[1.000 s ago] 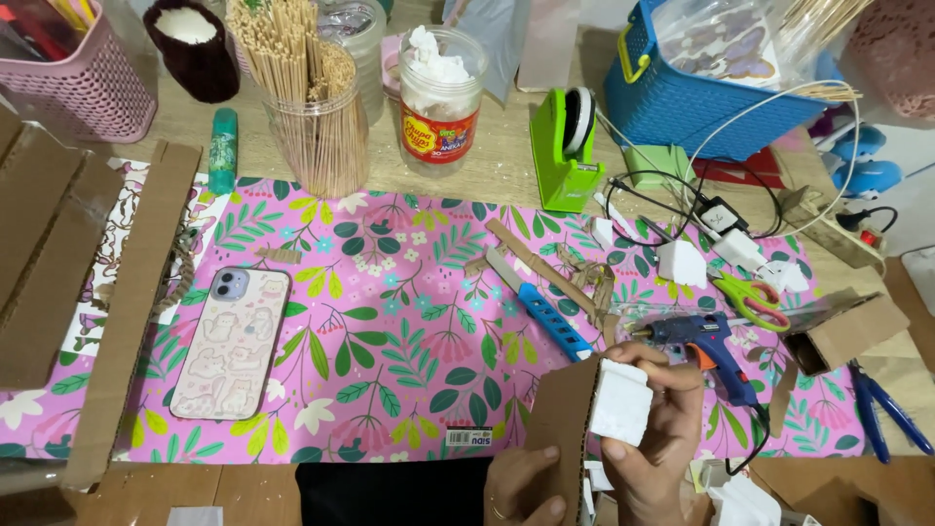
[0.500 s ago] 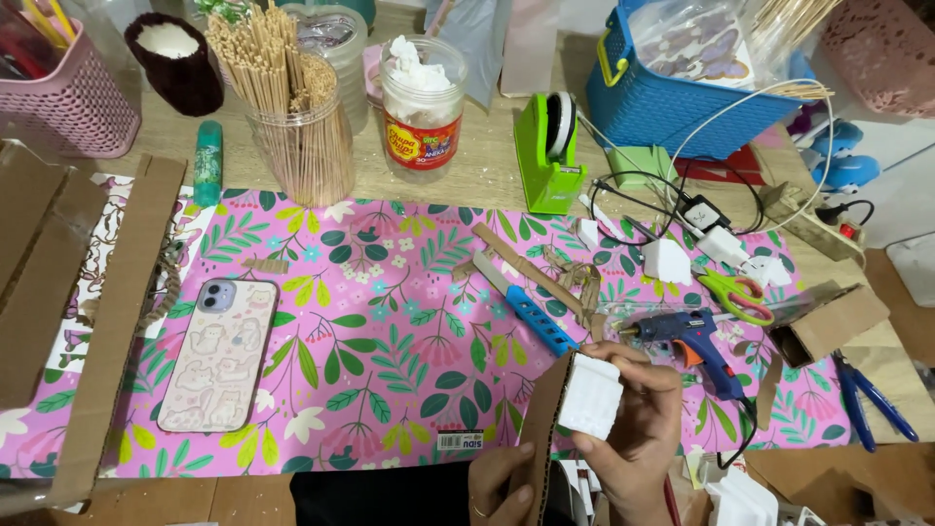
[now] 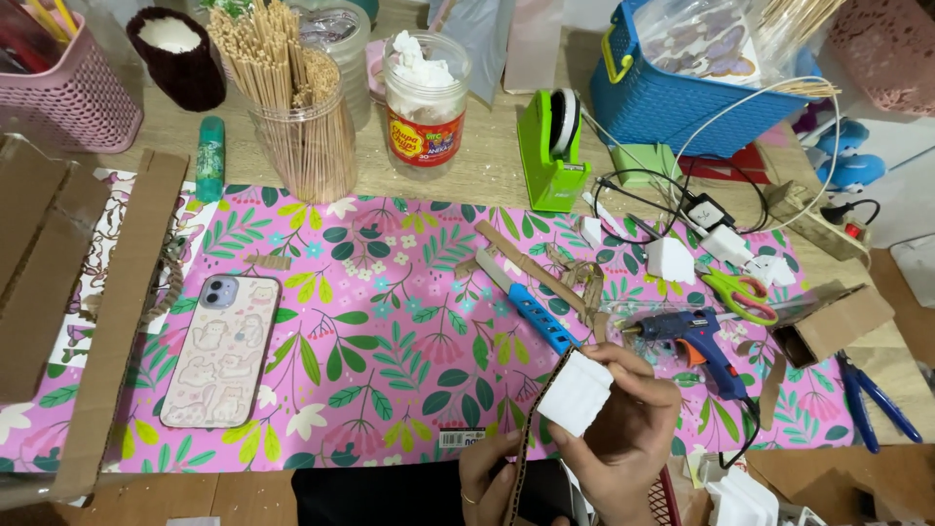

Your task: Cutting, folding, and gluing cardboard to assemble a small box

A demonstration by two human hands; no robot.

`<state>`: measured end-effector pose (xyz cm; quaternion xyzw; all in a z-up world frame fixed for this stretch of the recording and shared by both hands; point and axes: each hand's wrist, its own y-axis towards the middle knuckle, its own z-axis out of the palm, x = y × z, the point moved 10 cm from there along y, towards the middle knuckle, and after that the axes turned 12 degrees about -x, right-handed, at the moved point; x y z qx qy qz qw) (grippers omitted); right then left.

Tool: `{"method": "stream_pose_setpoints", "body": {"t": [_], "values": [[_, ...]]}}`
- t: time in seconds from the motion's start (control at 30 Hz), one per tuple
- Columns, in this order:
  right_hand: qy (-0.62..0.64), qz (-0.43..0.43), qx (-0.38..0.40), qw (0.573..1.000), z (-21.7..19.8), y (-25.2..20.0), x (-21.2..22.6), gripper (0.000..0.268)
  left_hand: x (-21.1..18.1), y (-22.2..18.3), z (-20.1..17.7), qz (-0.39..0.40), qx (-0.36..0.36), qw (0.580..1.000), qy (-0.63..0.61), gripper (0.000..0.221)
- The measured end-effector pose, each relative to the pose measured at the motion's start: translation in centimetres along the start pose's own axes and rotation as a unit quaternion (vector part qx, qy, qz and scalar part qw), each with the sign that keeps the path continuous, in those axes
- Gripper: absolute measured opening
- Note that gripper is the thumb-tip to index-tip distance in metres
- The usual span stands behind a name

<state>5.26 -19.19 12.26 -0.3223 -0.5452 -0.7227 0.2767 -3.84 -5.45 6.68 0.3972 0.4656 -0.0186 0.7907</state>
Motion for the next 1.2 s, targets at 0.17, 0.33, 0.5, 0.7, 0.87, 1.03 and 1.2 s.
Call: {"method": "stream_pose_setpoints", "body": {"t": [0.17,0.33,0.5,0.7,0.87,1.03,1.2], "values": [[-0.011,0.004,-0.008,1.0,-0.5,0.0,-0.4,0.062,-0.3,0.1,0.2,-0.001,0.026,1.0,-0.003,0.049],[-0.016,0.0,-0.001,1.0,-0.3,0.5,-0.2,0.061,1.8,-1.5,-0.6,-0.047,0.037,0.997,-0.046,0.033],[-0.004,-0.003,0.013,1.0,0.2,1.0,-0.2,0.06,0.5,-0.1,0.4,-0.044,-0.008,0.998,-0.049,0.049],[-0.009,0.022,0.005,1.0,0.9,0.8,-0.6,0.057,-1.0,1.9,1.0,-0.118,-0.009,0.993,-0.017,0.052],[0.017,0.03,-0.011,0.999,2.1,-0.3,0.5,0.06,-4.2,3.9,1.9,-0.063,-0.183,0.977,0.085,0.044],[0.046,0.014,-0.006,0.999,3.0,-1.4,1.2,0.061,-4.1,4.6,3.9,-0.263,-0.296,0.912,-0.109,0.047],[0.039,0.022,0.003,0.999,2.7,-1.4,1.1,0.058,-3.9,3.8,2.0,-0.319,-0.303,0.898,0.01,0.053]]}}
